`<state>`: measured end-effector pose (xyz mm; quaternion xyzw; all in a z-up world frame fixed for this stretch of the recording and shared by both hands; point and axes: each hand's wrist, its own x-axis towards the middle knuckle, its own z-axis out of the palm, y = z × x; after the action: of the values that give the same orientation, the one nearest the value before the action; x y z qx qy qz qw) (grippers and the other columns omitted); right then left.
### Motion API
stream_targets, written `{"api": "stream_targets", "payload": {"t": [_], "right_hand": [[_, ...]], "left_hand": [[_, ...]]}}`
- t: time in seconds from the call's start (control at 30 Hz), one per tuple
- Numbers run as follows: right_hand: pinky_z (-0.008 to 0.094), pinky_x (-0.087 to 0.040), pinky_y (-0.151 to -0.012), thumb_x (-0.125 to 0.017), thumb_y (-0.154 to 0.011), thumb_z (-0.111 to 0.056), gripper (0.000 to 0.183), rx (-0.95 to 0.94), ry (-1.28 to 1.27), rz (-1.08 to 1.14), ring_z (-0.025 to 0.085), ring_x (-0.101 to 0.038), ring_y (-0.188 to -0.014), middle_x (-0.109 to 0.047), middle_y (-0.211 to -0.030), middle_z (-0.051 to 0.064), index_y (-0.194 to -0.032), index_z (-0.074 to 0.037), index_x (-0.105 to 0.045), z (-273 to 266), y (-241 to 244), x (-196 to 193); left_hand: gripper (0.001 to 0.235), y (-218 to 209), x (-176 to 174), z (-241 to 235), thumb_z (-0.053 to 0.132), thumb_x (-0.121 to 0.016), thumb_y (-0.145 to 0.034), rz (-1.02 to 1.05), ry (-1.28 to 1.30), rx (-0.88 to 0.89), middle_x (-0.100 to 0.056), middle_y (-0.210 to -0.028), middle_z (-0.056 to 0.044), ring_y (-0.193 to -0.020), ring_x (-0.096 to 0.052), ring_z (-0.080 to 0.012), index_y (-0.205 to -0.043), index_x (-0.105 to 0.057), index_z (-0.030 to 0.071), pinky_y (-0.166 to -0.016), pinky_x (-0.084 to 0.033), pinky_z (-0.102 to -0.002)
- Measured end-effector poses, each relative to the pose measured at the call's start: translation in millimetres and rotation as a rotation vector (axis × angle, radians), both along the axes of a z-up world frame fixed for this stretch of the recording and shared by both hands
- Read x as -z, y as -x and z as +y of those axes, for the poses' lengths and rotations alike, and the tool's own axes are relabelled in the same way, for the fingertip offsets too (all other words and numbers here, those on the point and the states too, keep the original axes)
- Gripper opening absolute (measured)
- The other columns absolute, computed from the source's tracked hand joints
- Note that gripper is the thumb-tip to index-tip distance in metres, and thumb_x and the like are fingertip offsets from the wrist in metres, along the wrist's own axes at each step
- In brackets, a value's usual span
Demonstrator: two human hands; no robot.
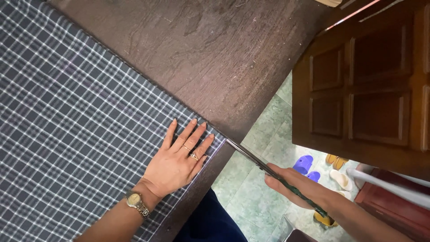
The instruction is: Cutting a piece of checkered fabric with scissors along a marked line on a work table.
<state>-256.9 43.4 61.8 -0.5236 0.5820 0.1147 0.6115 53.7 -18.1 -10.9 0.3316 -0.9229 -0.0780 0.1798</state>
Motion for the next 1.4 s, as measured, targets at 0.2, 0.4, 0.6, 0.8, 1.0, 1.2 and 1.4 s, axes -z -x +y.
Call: {"api": "stream_targets", "payload": {"t": [0.2, 0.4, 0.6, 0.8, 1.0, 1.2, 1.4], "right_hand": [[0.025, -0.035, -0.061, -0.042, -0.099, -0.045, 0.036, 0.053, -0.002, 0.005, 0.009, -0.034, -0.061, -0.037, -0.069, -0.005, -0.082, -0.014, -0.048, -3, -5, 1], [0.025, -0.034, -0.059, -0.041, -0.099, -0.046, 0.038, 0.039, 0.006, 0.060, 0.009, -0.032, -0.061, -0.035, -0.069, -0.005, -0.080, -0.014, -0.045, 0, -4, 5], [0.026, -0.033, -0.055, -0.045, -0.098, -0.047, 0.040, 0.076, 0.029, 0.032, 0.009, -0.033, -0.057, -0.035, -0.066, -0.005, -0.077, -0.013, -0.048, 3, -1, 10], [0.025, -0.032, -0.062, -0.043, -0.100, -0.044, 0.035, 0.063, -0.031, 0.007, 0.009, -0.032, -0.063, -0.034, -0.071, -0.006, -0.082, -0.014, -0.048, -6, -6, 3], [0.026, -0.029, -0.056, -0.041, -0.100, -0.045, 0.035, 0.026, -0.012, 0.028, 0.009, -0.027, -0.057, -0.031, -0.066, -0.006, -0.084, -0.015, -0.046, -22, -19, 2], [0.026, -0.033, -0.061, -0.039, -0.099, -0.047, 0.035, -0.025, -0.008, 0.111, 0.010, -0.033, -0.062, -0.036, -0.069, -0.005, -0.087, -0.016, -0.048, -25, -22, 3], [0.025, -0.034, -0.063, -0.038, -0.098, -0.048, 0.037, -0.001, 0.014, 0.009, 0.009, -0.033, -0.066, -0.035, -0.075, -0.006, -0.084, -0.015, -0.046, -21, -15, 13]], "left_hand": [[0.052, 0, 3, 0, 0.034, -0.048, -0.099, 0.017, -0.015, -0.001, -0.038, -0.149, -0.017, -0.141, -0.033, -0.0339, -0.144, -0.042, 0.008, -0.116, -0.019, -0.058], [0.051, 0, 3, 0, 0.033, -0.048, -0.099, 0.038, -0.028, -0.004, -0.038, -0.149, -0.017, -0.141, -0.032, -0.0343, -0.141, -0.045, 0.004, -0.116, -0.019, -0.059], [0.052, 0, 5, 1, 0.032, -0.049, -0.100, 0.048, -0.028, -0.005, -0.036, -0.150, -0.018, -0.141, -0.031, -0.0341, -0.141, -0.044, 0.002, -0.116, -0.019, -0.059], [0.050, 0, 4, 1, 0.033, -0.048, -0.099, 0.052, -0.024, -0.019, -0.040, -0.147, -0.018, -0.139, -0.035, -0.0334, -0.138, -0.048, 0.001, -0.116, -0.021, -0.059], [0.042, 0, -1, -2, 0.026, -0.051, -0.098, 0.139, -0.072, -0.011, -0.045, -0.138, -0.022, -0.136, -0.040, -0.0370, -0.130, -0.046, -0.002, -0.114, -0.024, -0.059], [0.038, -1, -1, -2, 0.026, -0.052, -0.098, 0.139, -0.077, -0.010, -0.047, -0.134, -0.024, -0.135, -0.040, -0.0373, -0.122, -0.050, -0.003, -0.113, -0.025, -0.059], [0.038, -1, 0, -1, 0.027, -0.051, -0.098, 0.121, -0.070, -0.013, -0.048, -0.135, -0.023, -0.135, -0.041, -0.0366, -0.122, -0.051, -0.002, -0.114, -0.026, -0.058]]}}
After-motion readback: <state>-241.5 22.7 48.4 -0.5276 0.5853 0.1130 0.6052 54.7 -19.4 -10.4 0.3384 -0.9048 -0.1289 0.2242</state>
